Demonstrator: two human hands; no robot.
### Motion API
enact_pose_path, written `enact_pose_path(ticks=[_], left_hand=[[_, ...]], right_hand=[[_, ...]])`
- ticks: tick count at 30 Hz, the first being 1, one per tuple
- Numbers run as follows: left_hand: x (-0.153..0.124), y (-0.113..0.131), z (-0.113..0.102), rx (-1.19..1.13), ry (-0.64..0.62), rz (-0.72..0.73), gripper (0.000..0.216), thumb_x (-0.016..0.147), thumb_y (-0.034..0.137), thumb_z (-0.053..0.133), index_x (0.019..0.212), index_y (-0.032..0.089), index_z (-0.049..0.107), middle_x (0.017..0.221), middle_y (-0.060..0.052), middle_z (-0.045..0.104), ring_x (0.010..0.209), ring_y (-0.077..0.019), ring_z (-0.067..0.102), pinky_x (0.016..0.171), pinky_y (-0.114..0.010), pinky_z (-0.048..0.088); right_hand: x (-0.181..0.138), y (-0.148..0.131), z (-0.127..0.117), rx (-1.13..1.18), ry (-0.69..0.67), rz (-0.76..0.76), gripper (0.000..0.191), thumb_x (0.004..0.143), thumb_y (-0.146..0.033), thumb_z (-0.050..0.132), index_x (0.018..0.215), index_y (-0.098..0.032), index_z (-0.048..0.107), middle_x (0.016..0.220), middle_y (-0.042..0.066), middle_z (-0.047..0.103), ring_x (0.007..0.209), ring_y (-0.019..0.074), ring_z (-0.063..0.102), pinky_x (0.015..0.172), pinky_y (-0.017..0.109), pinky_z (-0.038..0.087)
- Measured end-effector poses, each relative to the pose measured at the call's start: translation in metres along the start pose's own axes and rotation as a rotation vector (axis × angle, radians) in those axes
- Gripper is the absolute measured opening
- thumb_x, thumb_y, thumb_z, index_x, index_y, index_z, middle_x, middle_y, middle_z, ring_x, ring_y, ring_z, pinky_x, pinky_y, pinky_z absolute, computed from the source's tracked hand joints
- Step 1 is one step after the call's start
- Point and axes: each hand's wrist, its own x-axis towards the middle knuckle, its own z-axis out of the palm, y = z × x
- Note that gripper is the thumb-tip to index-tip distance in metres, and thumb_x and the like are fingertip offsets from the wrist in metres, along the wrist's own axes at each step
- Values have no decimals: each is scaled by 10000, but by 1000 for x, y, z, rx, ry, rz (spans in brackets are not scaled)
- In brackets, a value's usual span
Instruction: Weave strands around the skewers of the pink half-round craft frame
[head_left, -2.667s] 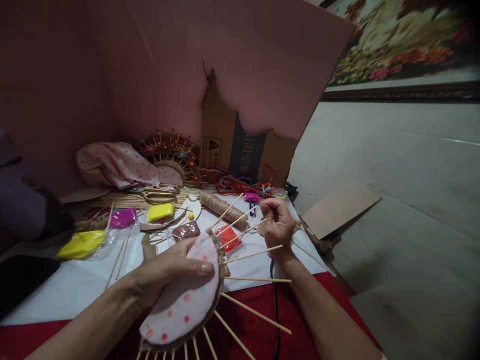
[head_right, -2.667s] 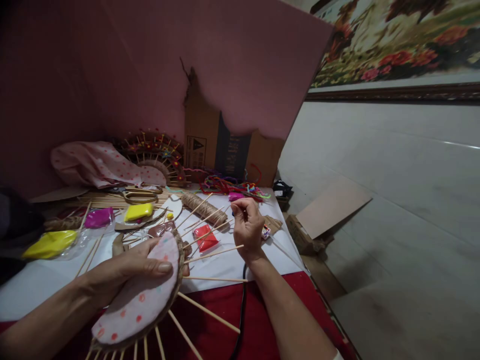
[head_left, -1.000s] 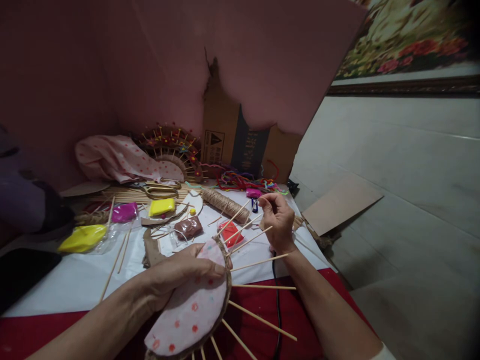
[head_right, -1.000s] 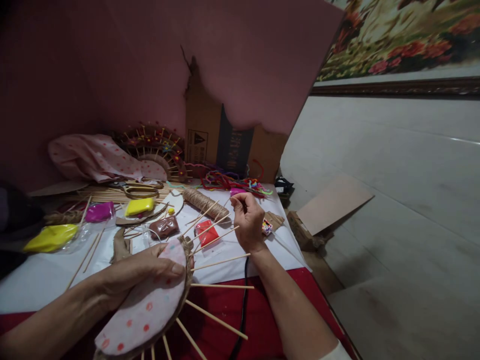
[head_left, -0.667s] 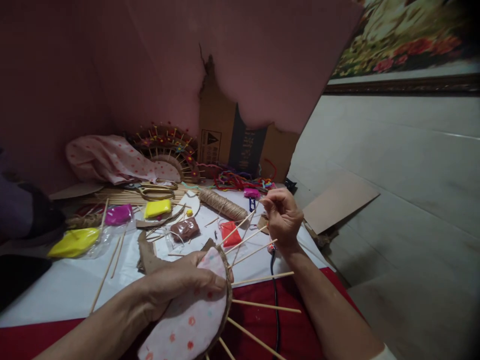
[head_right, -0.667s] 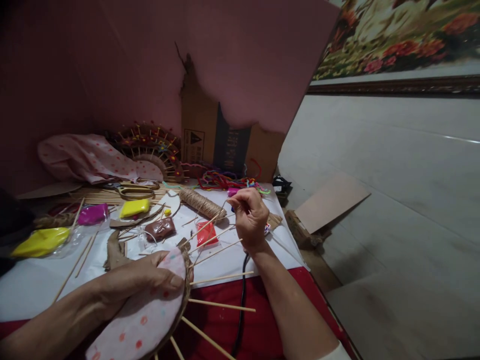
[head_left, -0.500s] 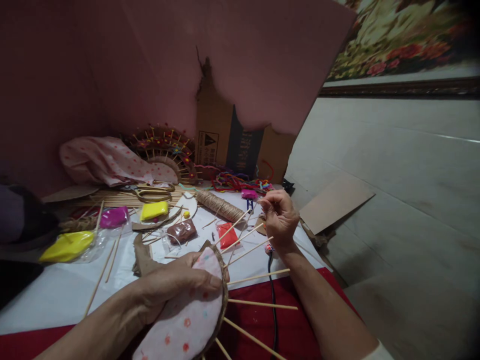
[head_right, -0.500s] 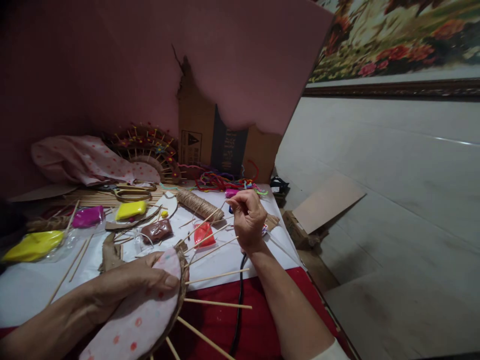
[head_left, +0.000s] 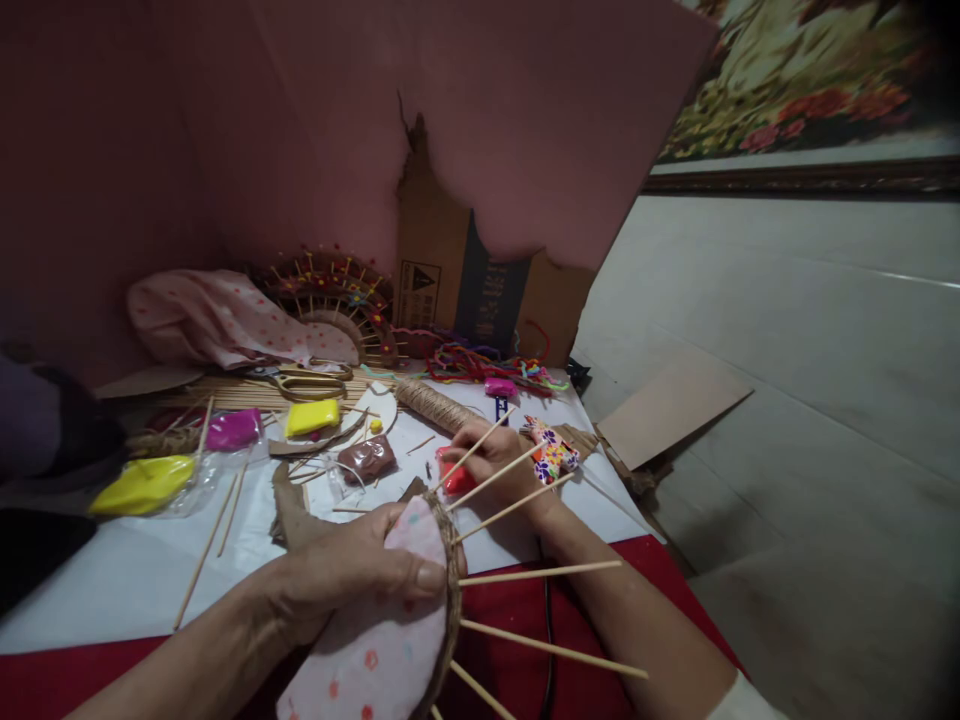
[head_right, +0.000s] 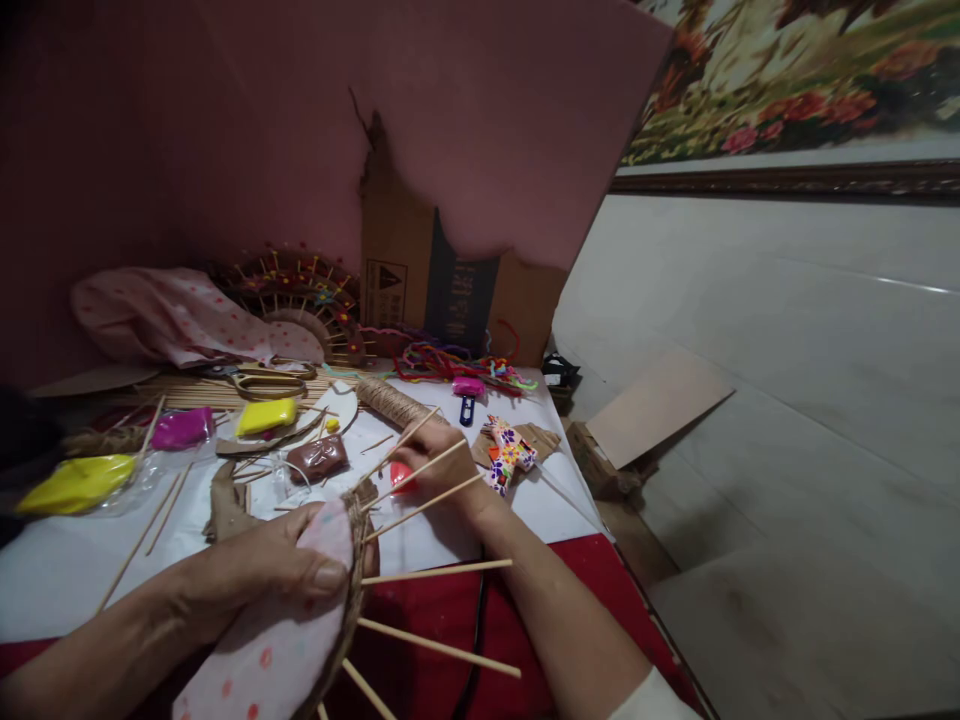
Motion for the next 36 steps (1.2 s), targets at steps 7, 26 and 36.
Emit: enact_pose_path(ticks=[7,26,36], left_hand=[[-3,8,10,14,-76,42,267,630,255,723,857,137,646,735,-43,659,627,-132,593,635,-258,465],[5,10,8,287,322,354,328,608,326,738,803,185,515,597,61,535,521,-84,472,490,-194,374],[5,12,3,321,416,405,328,617,269,727,898,236,561,717,11,641,609,-151,563,526,-229,409]], right_hand=[[-10,-18,23,-261,-220,-299,76,740,-164,562,664,-166,566,654,4,575,588,112,498,546,222,351],[-16,-12,6,-454,-92,-27,93,789,-180,568,697,-167,572,709,35,629,631,144,544,584,249,374],[-12,-10,-8,-358,-50,2,71,761,-233,618,707,-187,619,715,27,672,647,156,605,623,253,420]])
